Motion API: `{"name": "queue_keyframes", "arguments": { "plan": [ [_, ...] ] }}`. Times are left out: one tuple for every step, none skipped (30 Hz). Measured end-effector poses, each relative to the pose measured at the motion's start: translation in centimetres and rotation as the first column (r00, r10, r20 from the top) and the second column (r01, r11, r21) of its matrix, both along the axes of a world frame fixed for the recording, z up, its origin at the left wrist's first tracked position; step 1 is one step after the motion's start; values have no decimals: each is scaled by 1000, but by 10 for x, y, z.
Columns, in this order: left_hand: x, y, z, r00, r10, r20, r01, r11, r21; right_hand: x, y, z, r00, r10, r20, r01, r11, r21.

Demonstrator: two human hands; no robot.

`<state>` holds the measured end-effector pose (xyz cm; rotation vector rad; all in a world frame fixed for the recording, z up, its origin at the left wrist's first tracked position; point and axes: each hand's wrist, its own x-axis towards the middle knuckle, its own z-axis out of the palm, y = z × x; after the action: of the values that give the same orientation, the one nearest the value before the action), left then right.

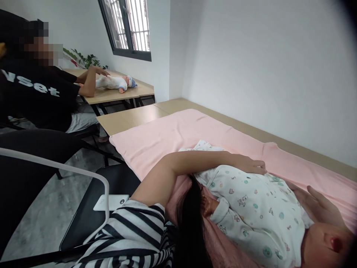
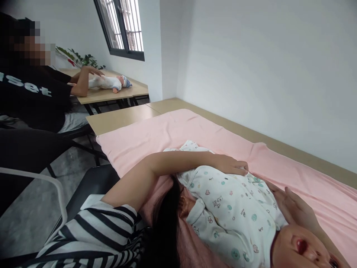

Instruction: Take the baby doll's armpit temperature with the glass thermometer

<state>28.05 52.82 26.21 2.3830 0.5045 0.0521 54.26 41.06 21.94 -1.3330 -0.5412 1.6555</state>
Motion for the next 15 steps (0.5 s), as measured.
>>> {"name": "queue_keyframes", "arguments": {
  "plan": [
    [0,0,0,1000,-3,4,3,1000,2,1,1,-1,1000,-12,7,12,1000,3],
    [-1,0,0,1000,-5,5,5,1000,1,3,1,-2,1000,-15,5,15,1000,1],
    [-1,0,0,1000,-5,3,5,1000,-1,3,1,-2,1000,-12,-1,12,1000,-5],
    [0,0,1,1000,-2,-3,2,1000,-6,3,0,-1,1000,-5,-10,5,1000,-11],
    [0,0,1,1000,2,-11,-2,1000,-13,2,-1,0,1000,-2,-16,1,1000,-14],
    [0,-1,1,1000,6,-17,-6,1000,-20,0,-3,1,1000,8,-20,-9,1000,-13],
    [0,-1,2,1000,7,-20,-7,1000,-26,-2,-4,3,1000,21,-18,-21,1000,-4],
    [-1,-2,3,1000,6,-21,-6,999,-31,-4,-6,4,1000,28,-9,-27,1000,12],
    [-1,-3,4,1000,5,-25,-6,999,-36,-6,-7,5,999,34,1,-34,999,31],
    [-2,-4,5,1000,4,-26,-5,999,-42,-7,-8,6,999,38,11,-39,998,44],
    [-3,-5,6,1000,5,-26,-7,999,-47,-8,-8,6,999,43,20,-44,998,51],
    [-4,-6,7,1000,11,-27,-12,999,-51,-8,-8,6,998,50,26,-51,997,53],
    [-4,-7,8,999,17,-29,-19,998,-52,-7,-7,6,998,62,27,-63,997,51],
    [-4,-8,8,999,23,-28,-25,998,-52,-5,-5,4,997,77,19,-78,996,53],
    [-4,-8,8,999,28,-25,-30,998,-51,-3,-3,3,996,93,8,-94,994,64]
  ]
}}
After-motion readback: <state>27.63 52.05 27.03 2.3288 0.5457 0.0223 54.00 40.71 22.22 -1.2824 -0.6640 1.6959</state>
